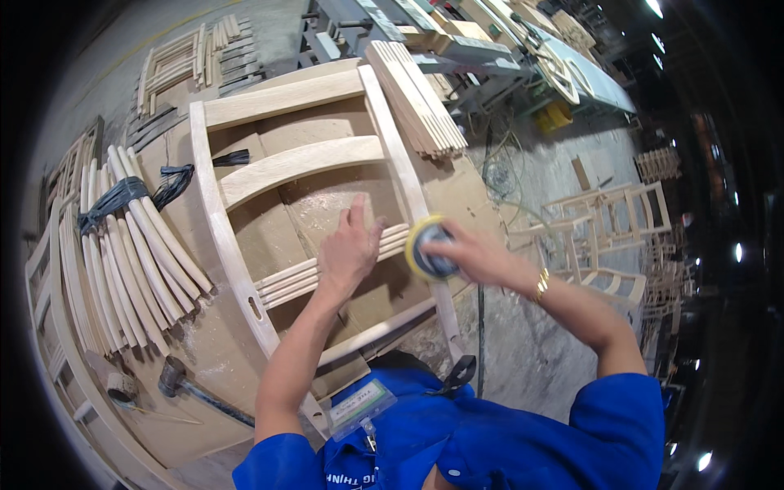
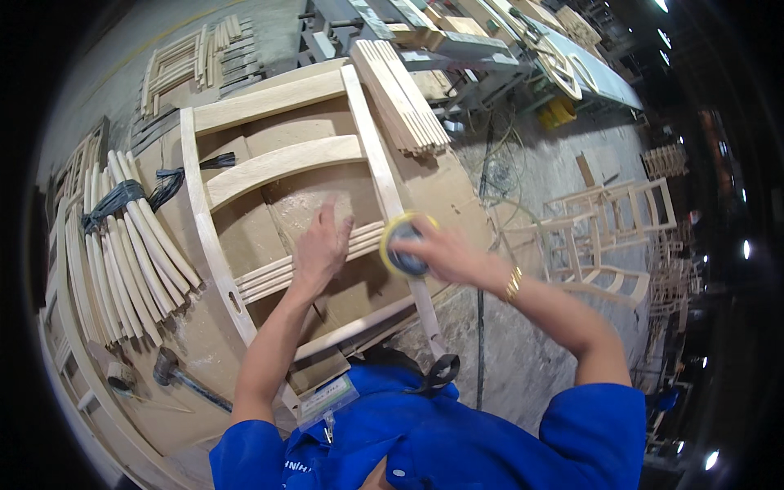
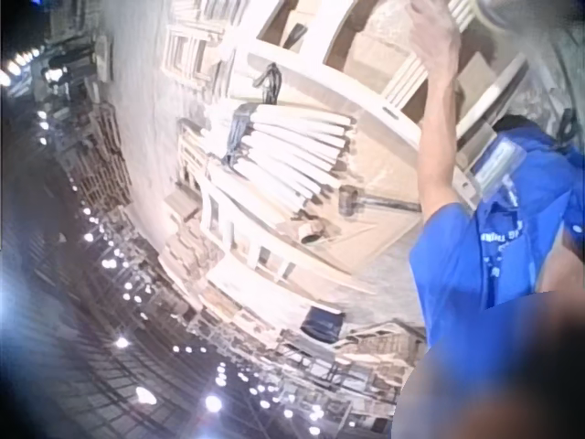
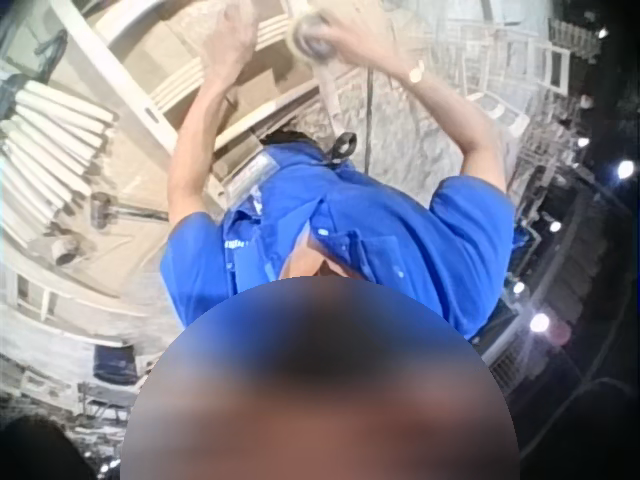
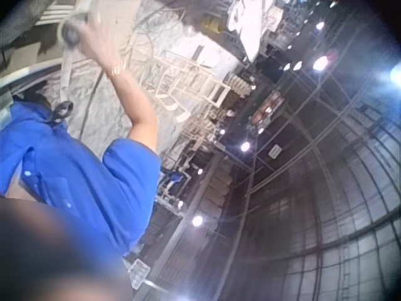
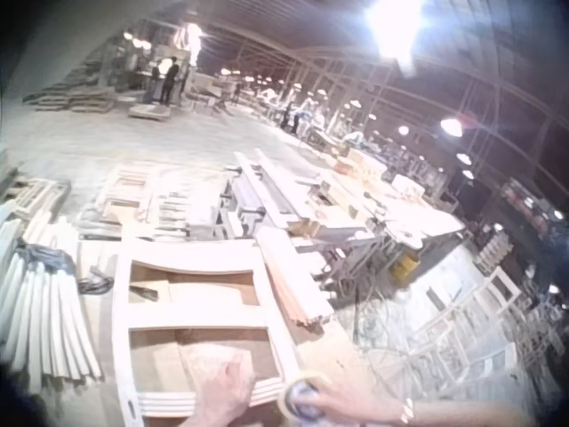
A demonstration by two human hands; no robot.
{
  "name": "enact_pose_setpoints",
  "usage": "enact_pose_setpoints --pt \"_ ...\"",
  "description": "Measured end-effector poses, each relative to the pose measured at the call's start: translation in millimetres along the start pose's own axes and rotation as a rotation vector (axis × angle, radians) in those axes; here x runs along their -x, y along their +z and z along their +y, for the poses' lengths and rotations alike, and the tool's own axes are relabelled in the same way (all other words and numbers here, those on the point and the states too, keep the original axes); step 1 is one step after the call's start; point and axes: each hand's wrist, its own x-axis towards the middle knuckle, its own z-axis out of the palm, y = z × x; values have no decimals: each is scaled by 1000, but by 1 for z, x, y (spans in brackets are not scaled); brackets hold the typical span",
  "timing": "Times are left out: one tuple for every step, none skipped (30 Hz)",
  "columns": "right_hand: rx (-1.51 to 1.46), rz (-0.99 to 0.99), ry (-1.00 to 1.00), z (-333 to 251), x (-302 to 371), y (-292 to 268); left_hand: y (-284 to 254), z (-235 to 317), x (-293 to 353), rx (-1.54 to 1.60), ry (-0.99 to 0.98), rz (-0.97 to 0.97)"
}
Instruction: The person smooths a wooden chair frame with an orbital sander, then applies glue to dowel holes and inserts wooden dowels. They use pliers to trim protruding dowel ends and fit additional wooden pieces into the chair frame.
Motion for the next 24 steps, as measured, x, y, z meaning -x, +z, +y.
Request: enact_pose_setpoints --pt "-5 75 -12 6 -9 0 1 1 0 5 0 2" --pt "12 86 17 11 -15 0 1 1 2 56 -20 7" --pt "24 166 0 13 -18 1 1 1 3 68 -21 21" --pt "31 104 30 13 -13 5 1 2 4 81 -19 36" --pt "31 111 13 9 -2 11 0 2 5 91 -28 48" --pt "25 135 -24 5 11 17 0 3 5 90 0 53" --pt "19 84 3 -1 29 24 -1 3 6 91 13 67" --pt "-1 49 7 -11 51 35 -1 2 7 96 19 64" --pt "-28 35 -1 -18 72 45 -1 2 7 76 16 56" --pt "-89 50 57 -21 92 55 -1 2 6 56 13 28" --pt "-160 88 109 -23 112 65 2 3 6 33 13 -6" --pt "-236 84 199 -22 133 75 7 5 3 -77 145 101" --pt "-276 246 181 -18 153 84 13 7 -3 -186 254 181" --pt "-316 365 200 -13 175 93 24 13 -6 -302 327 208" --pt "-354 537 185 -12 197 104 38 20 -8 -272 347 162" --pt "-366 556 327 -10 216 115 56 31 -13 -279 425 198" --pt "-371 633 422 -6 233 124 74 41 -14 -311 415 136" --pt "-373 714 510 -1 245 132 90 50 -7 -329 435 154" --pt "-389 748 573 4 254 140 108 61 1 -360 420 136" --pt "-408 782 634 10 262 148 122 71 8 -404 366 63" --pt "-429 813 693 17 268 155 132 77 20 -369 432 77" --pt "-423 888 665 25 269 161 139 79 39 -344 456 32" --pt "-435 902 667 33 267 167 146 80 63 -352 427 -71" --pt "-454 917 669 42 263 170 152 81 91 -307 476 -118"
